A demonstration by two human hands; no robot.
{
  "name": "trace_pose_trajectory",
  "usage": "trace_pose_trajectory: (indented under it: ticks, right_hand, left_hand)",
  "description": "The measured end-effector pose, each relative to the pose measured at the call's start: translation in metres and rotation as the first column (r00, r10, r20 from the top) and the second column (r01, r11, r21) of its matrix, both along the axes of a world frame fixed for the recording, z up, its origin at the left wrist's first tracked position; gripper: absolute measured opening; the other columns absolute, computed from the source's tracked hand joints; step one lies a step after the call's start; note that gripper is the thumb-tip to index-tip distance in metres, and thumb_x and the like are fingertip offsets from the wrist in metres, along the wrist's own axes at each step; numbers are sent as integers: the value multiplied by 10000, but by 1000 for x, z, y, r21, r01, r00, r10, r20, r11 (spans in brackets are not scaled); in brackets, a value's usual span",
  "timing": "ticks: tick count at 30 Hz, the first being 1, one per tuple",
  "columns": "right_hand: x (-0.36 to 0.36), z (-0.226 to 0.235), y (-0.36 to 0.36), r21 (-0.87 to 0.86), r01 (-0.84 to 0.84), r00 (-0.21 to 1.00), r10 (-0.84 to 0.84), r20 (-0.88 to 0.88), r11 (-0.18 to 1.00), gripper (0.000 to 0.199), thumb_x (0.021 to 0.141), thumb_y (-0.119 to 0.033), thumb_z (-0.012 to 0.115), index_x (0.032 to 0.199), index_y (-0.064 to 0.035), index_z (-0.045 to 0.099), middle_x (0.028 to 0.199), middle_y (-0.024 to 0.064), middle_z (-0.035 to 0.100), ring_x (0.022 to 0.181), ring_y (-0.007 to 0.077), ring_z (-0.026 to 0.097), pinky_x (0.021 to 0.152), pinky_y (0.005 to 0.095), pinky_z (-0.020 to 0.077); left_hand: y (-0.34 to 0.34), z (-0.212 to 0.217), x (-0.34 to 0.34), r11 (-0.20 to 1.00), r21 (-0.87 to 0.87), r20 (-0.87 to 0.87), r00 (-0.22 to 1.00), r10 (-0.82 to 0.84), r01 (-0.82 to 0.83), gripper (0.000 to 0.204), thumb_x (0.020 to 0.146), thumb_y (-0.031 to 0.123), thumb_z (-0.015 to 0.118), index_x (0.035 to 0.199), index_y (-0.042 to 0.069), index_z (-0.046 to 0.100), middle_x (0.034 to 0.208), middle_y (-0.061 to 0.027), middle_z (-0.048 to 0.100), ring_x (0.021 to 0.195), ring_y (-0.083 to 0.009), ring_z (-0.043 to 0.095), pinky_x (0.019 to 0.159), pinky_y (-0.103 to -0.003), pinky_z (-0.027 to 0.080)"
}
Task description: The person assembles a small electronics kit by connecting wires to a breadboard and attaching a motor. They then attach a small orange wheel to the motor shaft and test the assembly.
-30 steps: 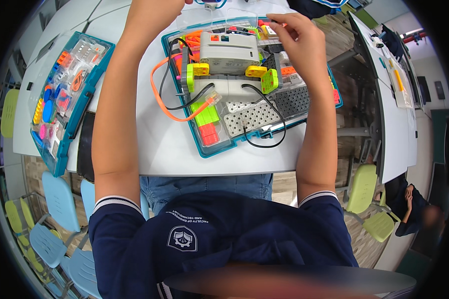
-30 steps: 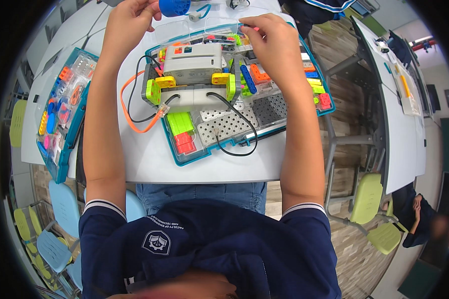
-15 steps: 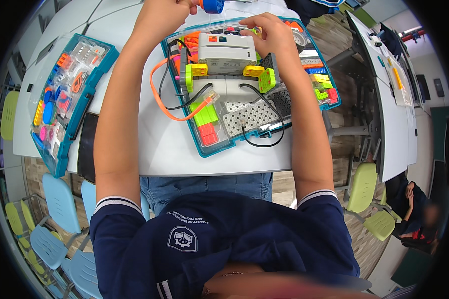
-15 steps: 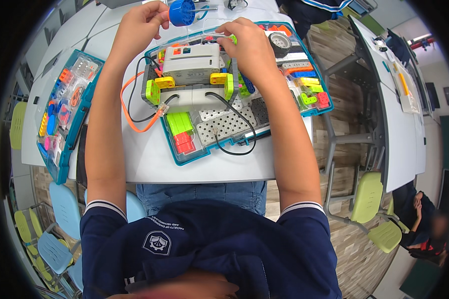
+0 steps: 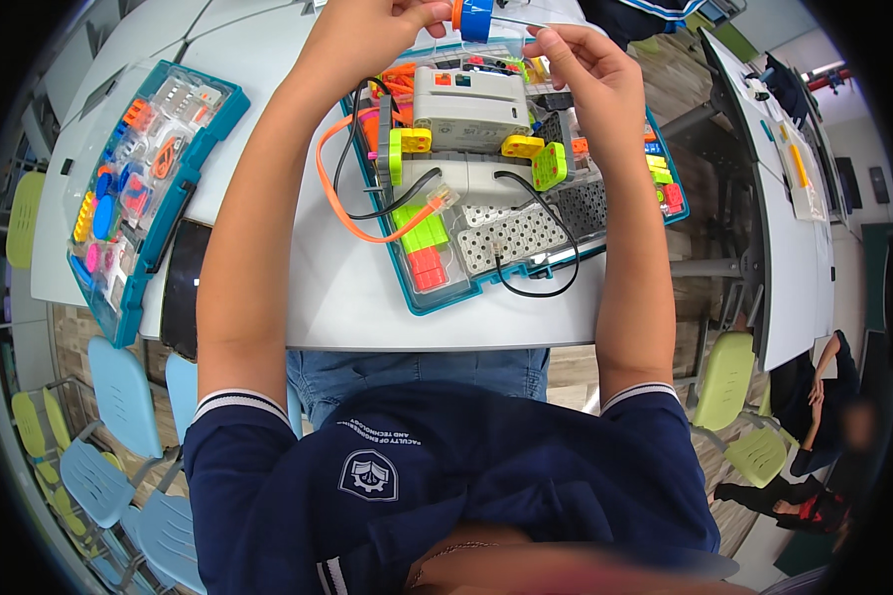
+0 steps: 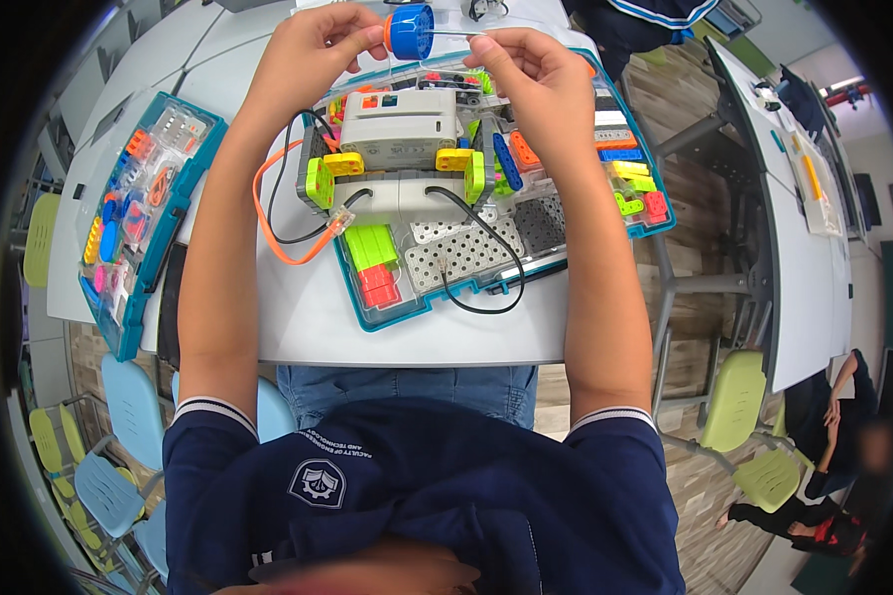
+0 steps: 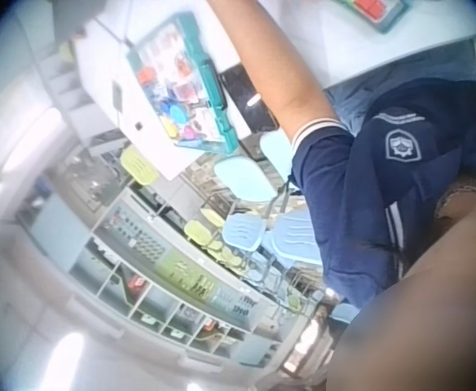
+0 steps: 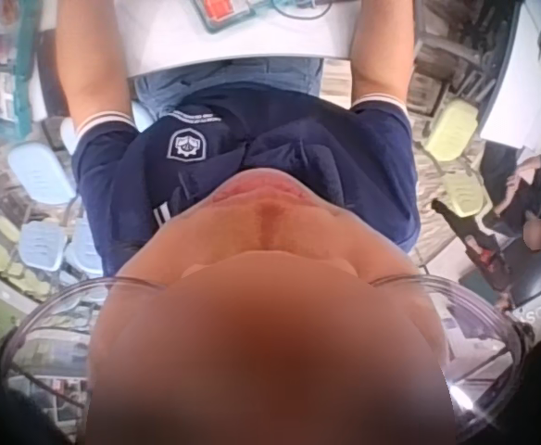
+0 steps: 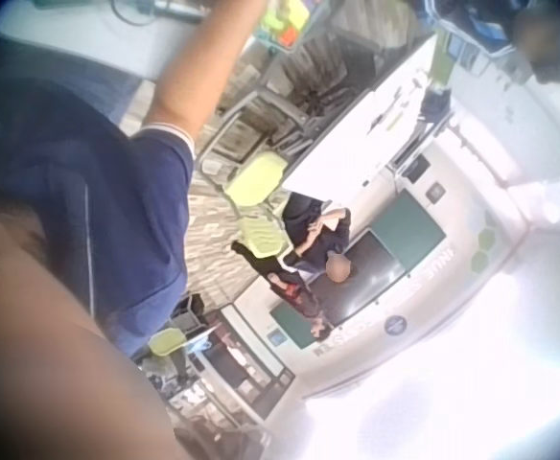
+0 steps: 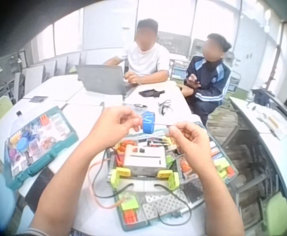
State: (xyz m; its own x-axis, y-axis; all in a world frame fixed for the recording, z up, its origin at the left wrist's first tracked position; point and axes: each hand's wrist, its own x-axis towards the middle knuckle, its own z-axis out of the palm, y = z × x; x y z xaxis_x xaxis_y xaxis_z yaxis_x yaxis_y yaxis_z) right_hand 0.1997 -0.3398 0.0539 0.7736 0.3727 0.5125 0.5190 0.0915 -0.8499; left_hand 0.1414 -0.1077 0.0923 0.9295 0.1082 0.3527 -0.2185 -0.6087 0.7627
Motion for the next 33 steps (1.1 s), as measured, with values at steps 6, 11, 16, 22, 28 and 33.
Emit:
trace_pose_trajectory:
  ticks: [6,11,16,22,28,33]
  right_hand:
    - [-7,10,-5,-44,-81,983,72,-168,996,217,964,-195,720,1068,-5,731,902,38,753,676,26,503,629,180,395]
    - [-10,11,-6,-125,31,996,-40,-75,992,197,958,-163,727,1048,12,732,887,48,749,703,40,590,616,181,416]
    - [-13,10,0,-124,113,993,-109,37,986,183,951,-105,727,1058,44,725,905,68,747,827,79,686,700,190,489]
    - [-28,13,7,-18,154,973,-148,176,988,109,904,-93,748,950,6,757,817,49,759,718,68,682,674,207,509]
    - [-28,18,5,-33,143,952,-128,278,989,106,905,-83,743,955,9,760,837,42,762,732,67,678,690,210,504]
    - [-19,20,-5,-27,162,958,-151,244,986,117,904,-89,751,955,16,758,844,48,758,735,62,670,679,207,489]
  left_hand:
    - [-3,0,-1,979,-112,50,985,-168,172,81,909,27,701,953,-23,747,873,-102,766,810,-145,718,744,-286,565]
    - [1,1,1,928,-236,34,957,-288,288,130,926,90,725,956,-34,748,894,-93,769,866,-120,713,793,-283,567]
    - [0,10,-4,961,-220,-30,984,-177,166,487,870,285,812,1207,-42,681,1051,-178,744,993,-197,708,882,-312,562]
    - [-8,20,-21,900,-286,-77,928,-365,330,753,751,299,910,1352,-20,588,1223,-213,678,1087,-230,675,947,-336,541]
    - [-15,25,-20,868,-276,-30,899,-438,414,626,719,181,915,1259,12,648,1102,-128,716,1028,-167,672,935,-318,535]
    - [-11,27,-21,897,-245,17,927,-376,368,594,724,168,907,1245,18,663,1062,-104,729,995,-143,670,918,-302,532]
